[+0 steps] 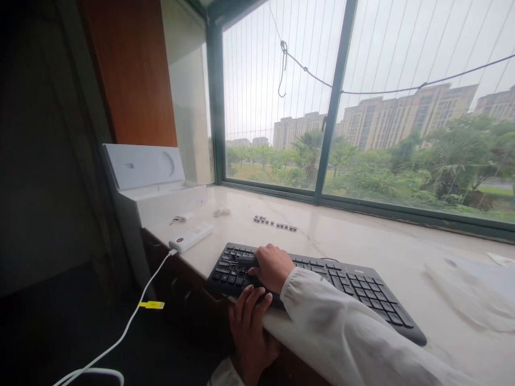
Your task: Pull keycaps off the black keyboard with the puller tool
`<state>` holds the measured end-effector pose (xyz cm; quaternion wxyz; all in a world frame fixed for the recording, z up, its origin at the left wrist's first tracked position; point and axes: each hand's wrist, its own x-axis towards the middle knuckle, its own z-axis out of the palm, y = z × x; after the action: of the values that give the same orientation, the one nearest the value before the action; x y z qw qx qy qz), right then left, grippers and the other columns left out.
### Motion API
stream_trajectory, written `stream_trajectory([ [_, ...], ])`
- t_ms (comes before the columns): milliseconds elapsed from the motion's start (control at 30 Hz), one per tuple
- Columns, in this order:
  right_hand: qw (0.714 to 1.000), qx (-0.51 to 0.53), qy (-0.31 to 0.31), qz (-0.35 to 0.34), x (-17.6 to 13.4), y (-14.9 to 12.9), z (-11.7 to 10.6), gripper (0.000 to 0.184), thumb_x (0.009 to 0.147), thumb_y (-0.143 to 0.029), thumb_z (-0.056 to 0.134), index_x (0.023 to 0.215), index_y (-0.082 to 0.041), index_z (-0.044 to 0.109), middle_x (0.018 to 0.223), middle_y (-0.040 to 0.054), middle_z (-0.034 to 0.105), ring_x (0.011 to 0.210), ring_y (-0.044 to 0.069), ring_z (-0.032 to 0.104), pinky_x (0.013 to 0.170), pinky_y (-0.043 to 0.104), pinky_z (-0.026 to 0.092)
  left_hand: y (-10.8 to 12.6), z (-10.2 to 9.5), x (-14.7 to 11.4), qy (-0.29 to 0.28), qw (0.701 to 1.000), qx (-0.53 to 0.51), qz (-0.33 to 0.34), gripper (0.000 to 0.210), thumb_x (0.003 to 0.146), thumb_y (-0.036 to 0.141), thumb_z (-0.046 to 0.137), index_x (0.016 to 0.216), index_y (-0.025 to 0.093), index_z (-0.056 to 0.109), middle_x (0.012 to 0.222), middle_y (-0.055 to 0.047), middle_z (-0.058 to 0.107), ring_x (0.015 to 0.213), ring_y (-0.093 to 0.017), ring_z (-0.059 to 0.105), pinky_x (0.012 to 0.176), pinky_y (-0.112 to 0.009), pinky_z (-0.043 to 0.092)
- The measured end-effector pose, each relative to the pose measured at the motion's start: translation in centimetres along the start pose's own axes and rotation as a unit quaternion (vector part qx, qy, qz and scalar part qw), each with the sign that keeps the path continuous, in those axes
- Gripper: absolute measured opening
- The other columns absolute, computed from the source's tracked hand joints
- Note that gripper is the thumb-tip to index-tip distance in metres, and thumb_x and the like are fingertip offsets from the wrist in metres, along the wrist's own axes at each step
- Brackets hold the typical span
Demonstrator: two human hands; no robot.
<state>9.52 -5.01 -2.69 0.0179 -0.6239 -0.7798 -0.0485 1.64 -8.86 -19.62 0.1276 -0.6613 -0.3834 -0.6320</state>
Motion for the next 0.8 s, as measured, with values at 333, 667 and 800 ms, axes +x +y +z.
stream_trajectory([
  [333,1.000,0.015,-0.009,0.010,0.1,0.4,-0.5,0.023,0.084,-0.039,0.063,0.093,-0.020,0.072,0.094,0.0114,0.070,0.088,0.025,0.068,0.066,0.029,0.043,-0.3,-0.5,0.5,-0.033,0.997,0.045,0.049,0.039,0.090,0.041,0.036,0.111,0.023,0.064,0.111,-0.008,0.068,0.114,-0.026,0.055,0.088,-0.037,0.031],
  [667,0.998,0.045,-0.031,0.024,1.0,1.0,-0.1,0.030,0.081,-0.044,0.063,0.095,-0.019,0.074,0.094,0.0128,0.071,0.084,0.022,0.066,0.066,0.027,0.042,0.0,-0.7,0.5,-0.057,0.998,0.031,0.018,0.035,0.086,0.034,0.038,0.109,0.024,0.063,0.112,-0.006,0.068,0.115,-0.025,0.054,0.086,-0.038,0.032],
  [800,0.998,0.036,-0.026,0.041,1.3,1.2,0.0,0.033,0.082,-0.044,0.061,0.095,-0.017,0.075,0.095,0.0141,0.071,0.083,0.022,0.066,0.066,0.027,0.042,0.0,-0.5,0.4,-0.053,0.998,0.024,0.013,0.036,0.085,0.031,0.039,0.110,0.024,0.063,0.113,-0.006,0.068,0.116,-0.025,0.054,0.087,-0.039,0.032],
])
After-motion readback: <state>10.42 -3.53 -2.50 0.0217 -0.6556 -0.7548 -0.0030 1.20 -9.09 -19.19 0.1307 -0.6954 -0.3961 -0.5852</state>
